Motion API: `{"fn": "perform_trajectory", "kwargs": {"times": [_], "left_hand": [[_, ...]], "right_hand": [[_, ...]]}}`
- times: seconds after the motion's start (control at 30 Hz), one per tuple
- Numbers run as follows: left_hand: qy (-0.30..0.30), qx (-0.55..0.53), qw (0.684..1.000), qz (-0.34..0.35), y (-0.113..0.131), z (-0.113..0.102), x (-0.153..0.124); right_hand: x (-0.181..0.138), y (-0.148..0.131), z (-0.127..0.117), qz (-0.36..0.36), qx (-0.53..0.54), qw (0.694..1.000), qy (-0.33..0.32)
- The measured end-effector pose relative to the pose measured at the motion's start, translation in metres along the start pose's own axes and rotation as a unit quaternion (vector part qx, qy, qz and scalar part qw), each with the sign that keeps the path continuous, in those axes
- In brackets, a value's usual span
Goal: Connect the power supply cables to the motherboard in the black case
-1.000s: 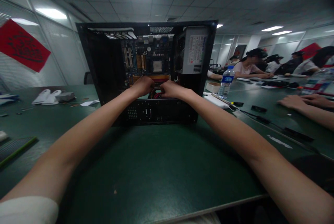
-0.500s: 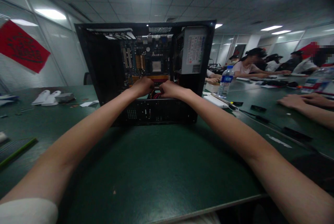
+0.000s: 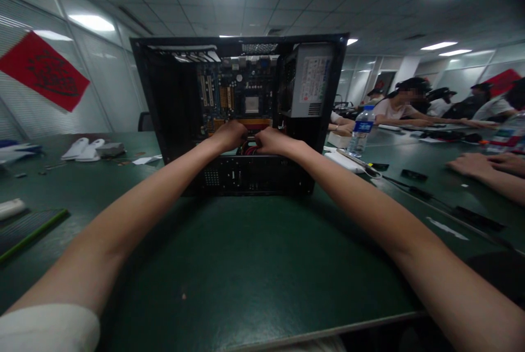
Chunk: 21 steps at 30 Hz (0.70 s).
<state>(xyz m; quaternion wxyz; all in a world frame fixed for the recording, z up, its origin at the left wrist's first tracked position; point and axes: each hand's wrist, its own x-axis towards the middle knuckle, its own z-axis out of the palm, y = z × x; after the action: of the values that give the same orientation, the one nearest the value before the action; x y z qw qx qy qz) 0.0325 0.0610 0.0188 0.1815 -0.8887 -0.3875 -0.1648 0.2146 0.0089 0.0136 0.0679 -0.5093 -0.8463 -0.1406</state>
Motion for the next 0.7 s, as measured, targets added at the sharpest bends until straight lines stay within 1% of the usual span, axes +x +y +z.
{"fn": "perform_trajectory", "kwargs": {"times": [0.13, 0.3, 0.47, 0.7], "left_hand": [[-0.021, 0.038, 0.999, 0.000, 0.0059, -0.0047, -0.0022], [0.021, 0.027, 0.999, 0.020, 0.0060, -0.0048, -0.0045], [-0.004, 0.036, 0.999, -0.002, 0.0016, -0.0027, -0.0031], [-0.001, 0.022, 1.000, -0.008, -0.0008, -0.0016, -0.0024]], "right_hand": [[0.0013, 0.0011, 0.0020, -0.005, 0.002, 1.000, 0.002], [0.0017, 0.0023, 0.0035, -0.007, 0.005, 1.000, 0.000], [0.0019, 0.0015, 0.0021, -0.002, 0.000, 1.000, -0.004], [0.0035, 0.0042, 0.0040, -0.003, 0.010, 1.000, 0.000]]}}
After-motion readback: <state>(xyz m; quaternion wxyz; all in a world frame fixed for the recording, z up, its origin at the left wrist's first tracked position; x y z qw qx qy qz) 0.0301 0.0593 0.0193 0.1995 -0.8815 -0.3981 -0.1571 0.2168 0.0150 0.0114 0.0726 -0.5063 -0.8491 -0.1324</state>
